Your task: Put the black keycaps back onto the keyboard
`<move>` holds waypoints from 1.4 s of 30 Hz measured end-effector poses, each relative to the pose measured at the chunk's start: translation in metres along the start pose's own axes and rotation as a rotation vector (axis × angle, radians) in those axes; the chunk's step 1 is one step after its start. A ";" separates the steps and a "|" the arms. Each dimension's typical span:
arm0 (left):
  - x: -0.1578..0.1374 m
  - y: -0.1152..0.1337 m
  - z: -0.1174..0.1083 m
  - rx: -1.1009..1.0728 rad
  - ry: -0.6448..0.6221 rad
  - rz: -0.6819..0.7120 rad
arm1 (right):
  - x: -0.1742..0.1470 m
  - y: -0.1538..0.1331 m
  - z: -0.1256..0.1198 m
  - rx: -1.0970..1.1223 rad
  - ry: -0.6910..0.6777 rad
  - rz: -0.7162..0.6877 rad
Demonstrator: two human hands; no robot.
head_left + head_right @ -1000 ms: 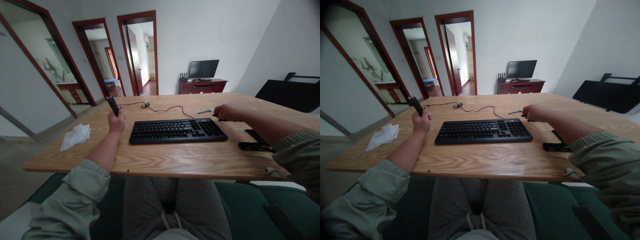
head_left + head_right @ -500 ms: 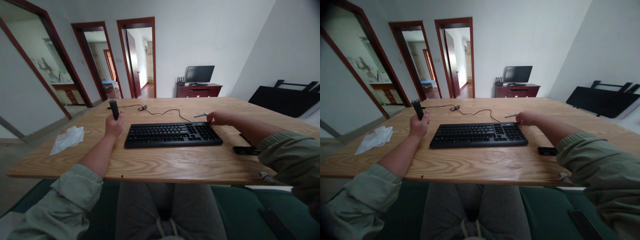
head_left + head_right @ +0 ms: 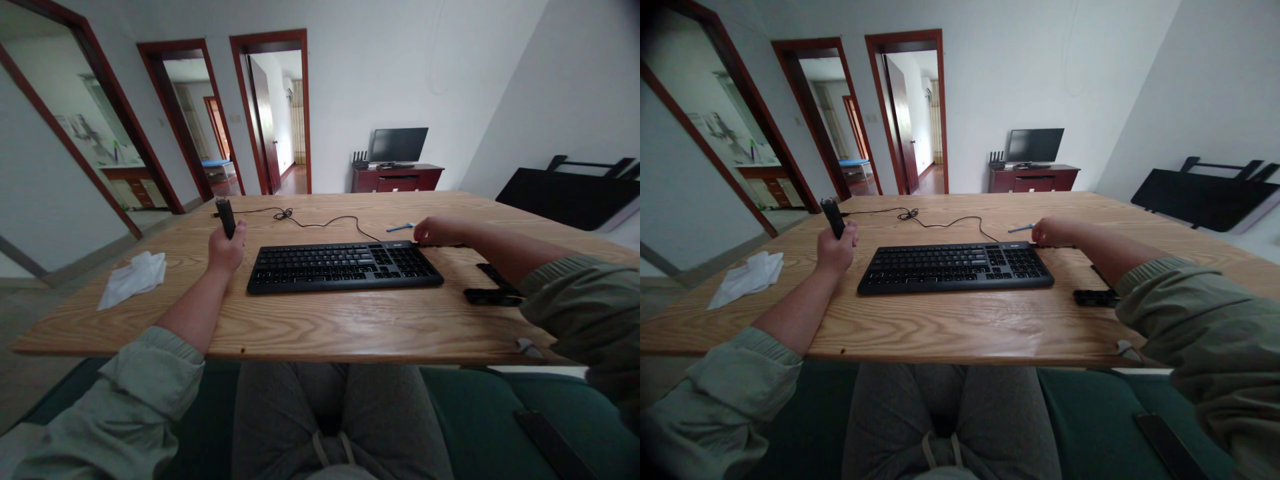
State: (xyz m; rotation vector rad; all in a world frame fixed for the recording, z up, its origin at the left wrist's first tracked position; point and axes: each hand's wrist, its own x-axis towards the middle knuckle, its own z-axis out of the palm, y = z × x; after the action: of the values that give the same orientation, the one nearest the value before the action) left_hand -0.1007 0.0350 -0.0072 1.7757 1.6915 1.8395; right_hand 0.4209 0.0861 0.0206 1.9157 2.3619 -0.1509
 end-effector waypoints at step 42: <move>-0.054 0.147 0.103 -0.199 -0.800 0.458 | -0.063 -0.162 0.012 1.010 0.613 -0.517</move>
State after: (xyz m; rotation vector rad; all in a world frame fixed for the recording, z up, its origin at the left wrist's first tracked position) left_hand 0.0800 0.0049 0.0328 2.4573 0.8280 1.0591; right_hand 0.2755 -0.0097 0.0197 1.6844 3.6394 -1.1311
